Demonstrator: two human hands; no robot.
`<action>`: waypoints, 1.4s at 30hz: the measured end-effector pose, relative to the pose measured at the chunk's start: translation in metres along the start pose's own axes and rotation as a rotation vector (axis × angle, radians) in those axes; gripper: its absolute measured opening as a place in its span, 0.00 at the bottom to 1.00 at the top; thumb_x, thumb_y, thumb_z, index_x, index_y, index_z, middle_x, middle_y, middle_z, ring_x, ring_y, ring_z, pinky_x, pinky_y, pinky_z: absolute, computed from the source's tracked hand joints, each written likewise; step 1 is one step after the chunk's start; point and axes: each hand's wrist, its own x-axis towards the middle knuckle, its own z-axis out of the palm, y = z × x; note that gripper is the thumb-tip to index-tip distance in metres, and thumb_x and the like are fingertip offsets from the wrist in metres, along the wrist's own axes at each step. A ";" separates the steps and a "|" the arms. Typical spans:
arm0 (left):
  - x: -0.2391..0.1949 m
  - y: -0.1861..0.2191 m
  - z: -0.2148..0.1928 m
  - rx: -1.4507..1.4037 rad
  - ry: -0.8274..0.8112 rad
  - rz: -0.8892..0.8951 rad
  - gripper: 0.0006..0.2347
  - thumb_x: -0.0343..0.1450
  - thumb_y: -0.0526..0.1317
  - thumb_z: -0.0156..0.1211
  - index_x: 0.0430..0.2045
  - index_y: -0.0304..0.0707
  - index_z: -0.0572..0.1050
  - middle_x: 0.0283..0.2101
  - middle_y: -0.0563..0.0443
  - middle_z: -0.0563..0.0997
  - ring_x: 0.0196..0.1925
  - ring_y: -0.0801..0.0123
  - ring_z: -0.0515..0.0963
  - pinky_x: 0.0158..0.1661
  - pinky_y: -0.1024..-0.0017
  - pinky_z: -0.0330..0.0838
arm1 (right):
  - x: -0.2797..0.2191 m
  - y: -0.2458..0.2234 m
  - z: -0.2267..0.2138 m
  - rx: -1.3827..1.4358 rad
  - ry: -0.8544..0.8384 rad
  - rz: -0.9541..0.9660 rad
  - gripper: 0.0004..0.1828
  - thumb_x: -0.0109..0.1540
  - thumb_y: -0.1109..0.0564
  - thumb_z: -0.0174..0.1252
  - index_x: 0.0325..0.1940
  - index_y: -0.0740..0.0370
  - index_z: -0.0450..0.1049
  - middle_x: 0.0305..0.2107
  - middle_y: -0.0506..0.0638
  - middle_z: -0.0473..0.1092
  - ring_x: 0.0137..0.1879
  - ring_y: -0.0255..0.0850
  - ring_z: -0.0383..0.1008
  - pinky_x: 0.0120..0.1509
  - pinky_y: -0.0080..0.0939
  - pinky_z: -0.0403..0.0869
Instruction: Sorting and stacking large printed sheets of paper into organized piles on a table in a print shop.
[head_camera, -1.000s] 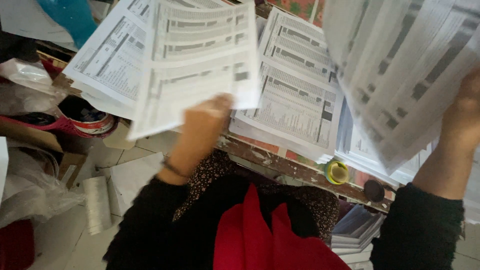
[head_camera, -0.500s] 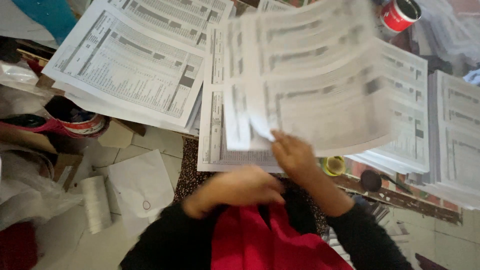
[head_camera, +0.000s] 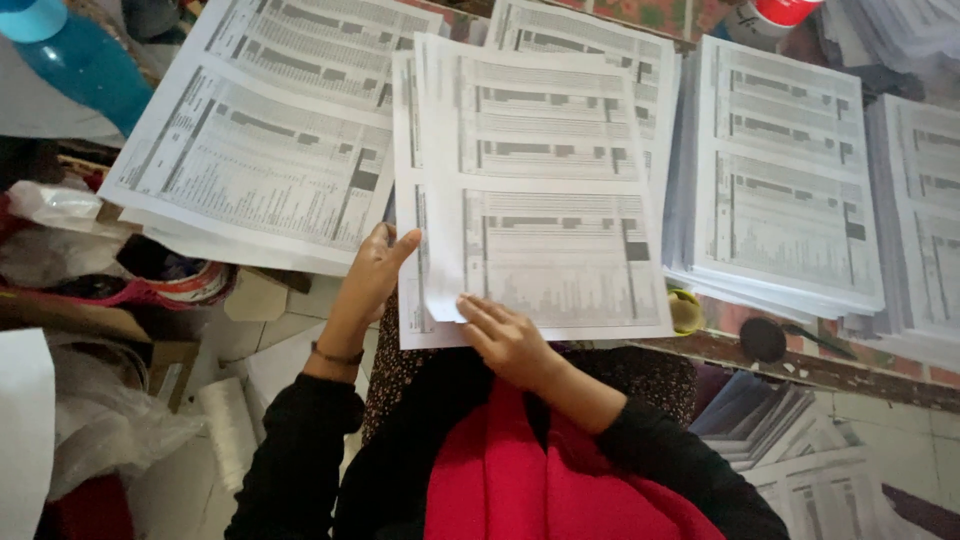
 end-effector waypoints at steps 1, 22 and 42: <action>0.004 0.004 0.005 0.011 0.022 0.027 0.23 0.75 0.53 0.64 0.50 0.29 0.71 0.41 0.39 0.81 0.44 0.59 0.80 0.44 0.59 0.80 | 0.003 -0.003 0.001 0.028 0.010 -0.005 0.06 0.67 0.63 0.57 0.35 0.63 0.74 0.46 0.60 0.77 0.50 0.55 0.82 0.50 0.49 0.81; -0.026 0.023 -0.004 0.134 -0.221 -0.073 0.14 0.71 0.35 0.67 0.48 0.33 0.73 0.40 0.40 0.82 0.41 0.58 0.80 0.47 0.53 0.76 | -0.122 0.066 -0.063 1.097 0.332 1.579 0.13 0.64 0.59 0.64 0.52 0.59 0.75 0.35 0.53 0.79 0.36 0.41 0.81 0.39 0.49 0.82; 0.008 0.226 0.093 0.076 -0.082 0.903 0.15 0.81 0.38 0.63 0.57 0.23 0.73 0.39 0.40 0.78 0.36 0.68 0.74 0.47 0.61 0.76 | -0.003 0.133 -0.247 0.364 0.685 0.762 0.09 0.66 0.68 0.66 0.51 0.68 0.80 0.34 0.53 0.76 0.39 0.32 0.65 0.47 0.39 0.74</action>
